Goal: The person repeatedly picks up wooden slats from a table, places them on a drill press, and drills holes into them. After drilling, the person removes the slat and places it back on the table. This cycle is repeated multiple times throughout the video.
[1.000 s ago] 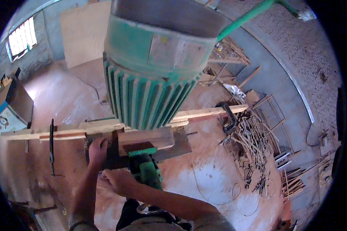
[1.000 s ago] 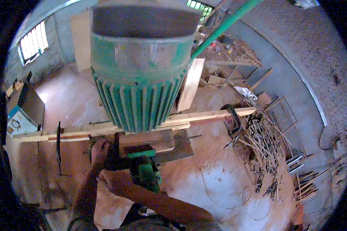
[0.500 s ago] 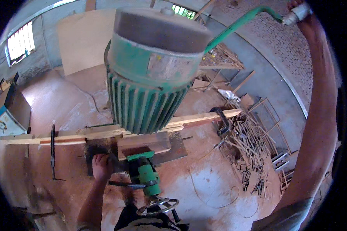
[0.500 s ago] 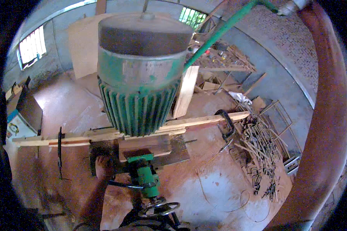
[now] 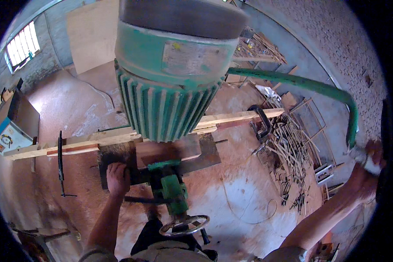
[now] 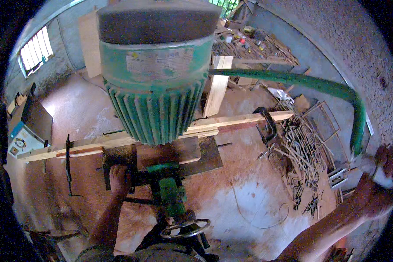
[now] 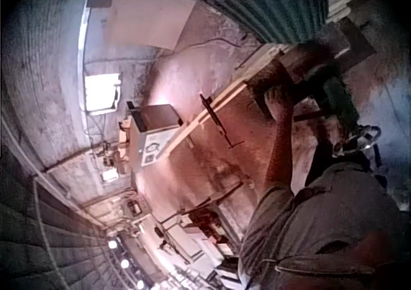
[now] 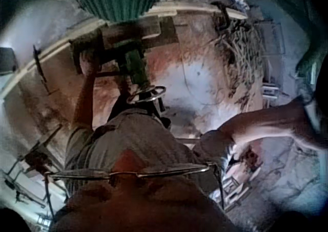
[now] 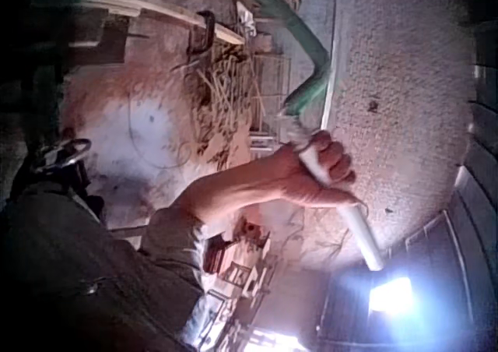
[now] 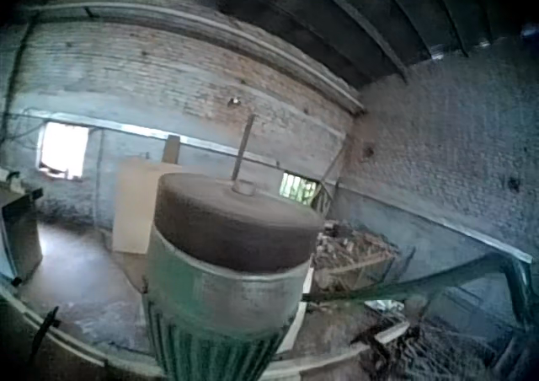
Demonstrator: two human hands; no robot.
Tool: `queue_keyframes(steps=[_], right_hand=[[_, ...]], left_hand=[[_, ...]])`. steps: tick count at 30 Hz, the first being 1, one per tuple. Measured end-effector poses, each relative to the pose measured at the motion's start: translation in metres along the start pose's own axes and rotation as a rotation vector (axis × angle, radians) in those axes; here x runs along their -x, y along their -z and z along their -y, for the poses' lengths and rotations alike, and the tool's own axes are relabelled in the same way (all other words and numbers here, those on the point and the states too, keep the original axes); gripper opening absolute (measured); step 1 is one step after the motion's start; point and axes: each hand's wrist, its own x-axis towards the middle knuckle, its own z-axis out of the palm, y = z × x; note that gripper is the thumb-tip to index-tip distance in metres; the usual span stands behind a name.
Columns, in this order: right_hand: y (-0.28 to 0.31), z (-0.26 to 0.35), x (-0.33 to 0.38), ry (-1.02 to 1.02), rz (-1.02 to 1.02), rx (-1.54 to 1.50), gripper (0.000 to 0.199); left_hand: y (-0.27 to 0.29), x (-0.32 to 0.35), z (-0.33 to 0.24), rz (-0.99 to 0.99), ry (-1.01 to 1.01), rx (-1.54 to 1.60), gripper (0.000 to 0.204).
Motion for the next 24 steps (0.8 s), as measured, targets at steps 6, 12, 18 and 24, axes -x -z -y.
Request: queue_keyframes(steps=[6,12,18,24], right_hand=[[-0.062,-0.019,0.096,0.332,-0.993,0.194,0.033],[-0.1,-0.064,0.162,0.476,-1.301,0.391,0.038],[-0.126,-0.085,0.277,0.212,-1.208,0.241,0.034],[-0.144,-0.1,0.346,-0.225,-0.821,0.185,0.044]], left_hand=[[-0.002,0.001,0.002,0.019,0.016,0.019,0.019],[-0.006,0.003,0.005,-0.013,-0.013,0.017,0.02],[-0.004,0.0,0.002,-0.007,-0.014,0.042,0.02],[-0.007,0.004,0.006,-0.024,-0.007,0.055,0.022]])
